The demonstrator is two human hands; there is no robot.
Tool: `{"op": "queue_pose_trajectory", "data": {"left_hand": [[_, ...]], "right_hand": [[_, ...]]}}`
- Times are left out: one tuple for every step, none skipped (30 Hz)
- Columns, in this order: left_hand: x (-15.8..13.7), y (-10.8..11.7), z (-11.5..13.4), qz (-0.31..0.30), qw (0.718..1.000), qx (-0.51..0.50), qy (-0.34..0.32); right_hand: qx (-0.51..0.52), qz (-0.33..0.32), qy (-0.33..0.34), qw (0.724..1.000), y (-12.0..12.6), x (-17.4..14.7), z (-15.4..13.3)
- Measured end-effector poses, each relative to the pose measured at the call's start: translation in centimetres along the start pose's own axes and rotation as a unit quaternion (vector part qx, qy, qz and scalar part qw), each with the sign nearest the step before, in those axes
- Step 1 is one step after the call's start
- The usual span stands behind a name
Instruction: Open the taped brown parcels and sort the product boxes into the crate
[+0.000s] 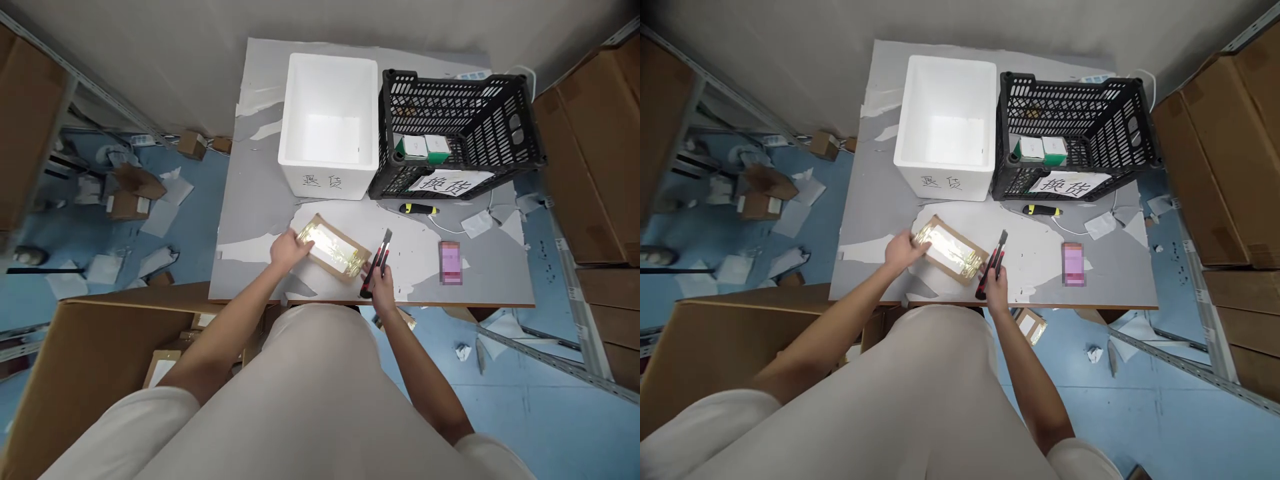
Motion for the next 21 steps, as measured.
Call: {"op": "queue_pose_trajectory", "data": {"left_hand": [[-1.5, -0.8, -1.2, -0.020, 0.999, -0.005, 0.033], [-2.7, -1.4, -2.0, -0.023, 0.999, -0.019, 0.044], [-3.7, -1.4, -2.1, -0.001, 0.999, -0.029, 0.034], [-4.5, -1.2, -1.8, 0.035, 0.999, -0.029, 0.006], [-4.8, -0.8, -0.9, 0.067, 0.997, -0.019, -0.037], [-5.0, -0.6, 0.4, 0.087, 0.992, 0.003, -0.091], [-4.9, -0.6, 1.8, 0.087, 0.985, 0.034, -0.148], [-4.6, -0.9, 3.4, 0.067, 0.975, 0.069, -0.202], [-4.2, -1.4, 4.6, 0.036, 0.963, 0.101, -0.245], [-3.9, -1.9, 5.6, 0.007, 0.953, 0.127, -0.273], [-3.5, -2.4, 6.3, -0.015, 0.946, 0.146, -0.287], [-3.3, -2.7, 6.7, -0.029, 0.943, 0.158, -0.291], [-3.1, -2.9, 7.0, -0.034, 0.943, 0.165, -0.288], [-2.9, -3.1, 7.1, -0.036, 0.944, 0.169, -0.282], [-2.9, -3.2, 7.1, -0.036, 0.945, 0.173, -0.276], [-2.9, -3.4, 7.1, -0.037, 0.946, 0.177, -0.270], [-2.9, -3.5, 7.1, -0.038, 0.947, 0.180, -0.264], [-2.9, -3.6, 7.0, -0.039, 0.947, 0.183, -0.260], [-2.9, -3.6, 7.0, -0.040, 0.948, 0.184, -0.258], [-2.9, -3.6, 7.0, -0.040, 0.948, 0.184, -0.258], [-2.9, -3.6, 7.0, -0.039, 0.947, 0.182, -0.261]], "right_hand": [[-0.006, -0.009, 0.017, 1.000, 0.2, 1.2, -0.7], [-0.011, -0.020, 0.027, 0.999, 0.4, 2.3, -1.2], [-0.018, -0.035, 0.032, 0.999, 0.5, 3.1, -1.5], [-0.029, -0.048, 0.033, 0.998, 0.7, 3.6, -1.8], [-0.049, -0.056, 0.030, 0.997, 0.9, 3.8, -1.9], [-0.078, -0.062, 0.023, 0.995, 1.3, 3.7, -2.0], [-0.112, -0.064, 0.012, 0.992, 1.8, 3.3, -2.0], [-0.146, -0.067, -0.005, 0.987, 2.4, 2.8, -1.9], [-0.173, -0.072, -0.025, 0.982, 3.0, 2.1, -1.6], [-0.190, -0.079, -0.046, 0.977, 3.6, 1.5, -1.3], [-0.196, -0.089, -0.068, 0.974, 4.0, 0.8, -1.0], [-0.192, -0.099, -0.087, 0.972, 4.4, 0.2, -0.7], [-0.183, -0.106, -0.103, 0.972, 4.6, -0.2, -0.4], [-0.171, -0.113, -0.116, 0.972, 4.6, -0.5, -0.1], [-0.160, -0.119, -0.125, 0.972, 4.6, -0.7, 0.0], [-0.148, -0.126, -0.131, 0.972, 4.4, -0.8, 0.1], [-0.138, -0.133, -0.133, 0.972, 4.2, -0.9, 0.2], [-0.129, -0.141, -0.133, 0.972, 4.0, -0.9, 0.1], [-0.122, -0.150, -0.133, 0.972, 3.7, -0.8, 0.1], [-0.119, -0.157, -0.132, 0.972, 3.6, -0.8, 0.0], [-0.118, -0.163, -0.133, 0.970, 3.5, -0.6, -0.1]]}}
Point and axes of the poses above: each hand's wrist, its own x-axis towards the middle knuckle, its own y-axis out of the back of the hand, z = x × y, the point moved 8 cm from there along x, towards the middle knuckle, and after that the axes turned 12 degrees about -z, right-handed, at the moved point
